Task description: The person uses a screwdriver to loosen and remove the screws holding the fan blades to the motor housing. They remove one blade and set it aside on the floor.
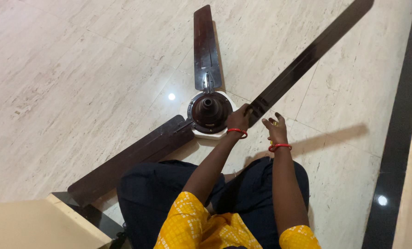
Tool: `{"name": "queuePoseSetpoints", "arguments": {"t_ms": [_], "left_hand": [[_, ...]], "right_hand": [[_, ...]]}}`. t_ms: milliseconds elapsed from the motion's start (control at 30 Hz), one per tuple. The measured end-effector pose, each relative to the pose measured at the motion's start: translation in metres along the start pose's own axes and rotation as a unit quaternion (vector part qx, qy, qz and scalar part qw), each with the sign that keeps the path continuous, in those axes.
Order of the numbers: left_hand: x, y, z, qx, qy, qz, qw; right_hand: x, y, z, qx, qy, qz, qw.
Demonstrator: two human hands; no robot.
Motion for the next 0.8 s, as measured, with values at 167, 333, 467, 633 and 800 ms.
{"name": "queuePoseSetpoints", "arguments": {"t_ms": [167,333,467,633,800], "left_hand": [[0.037,0.039,0.005,-0.01,-0.031,0.178,0.983],[0.086,0.07,-0.001,0.017,-0.064,0.319,0.945],[0.111,0.087,-0.003,0.034,-0.101,0.462,0.881],[0.104,0.099,0.005,0.115,-0.148,0.548,0.815],[0.09,0.075,0.024,0.213,-0.188,0.507,0.814]], "right_hand": [[-0.024,-0.001,-0.014,0.029,0.071,-0.092,0.993],[-0.015,-0.009,-0.019,0.033,0.051,-0.015,0.998],[0.007,-0.002,-0.006,0.1,0.031,-0.022,0.994],[0.016,-0.003,-0.001,0.152,-0.006,-0.084,0.985],[-0.015,-0.016,-0.038,0.138,0.035,-0.203,0.969]]}}
Point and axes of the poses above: each hand's wrist, its own z-axis away from the middle knuckle, its own y-axis out of the palm, x = y × z, the point moved 8 cm from there along -z, towards the middle knuckle, and after that the axes turned 8 degrees about y, right-handed, at the moved point
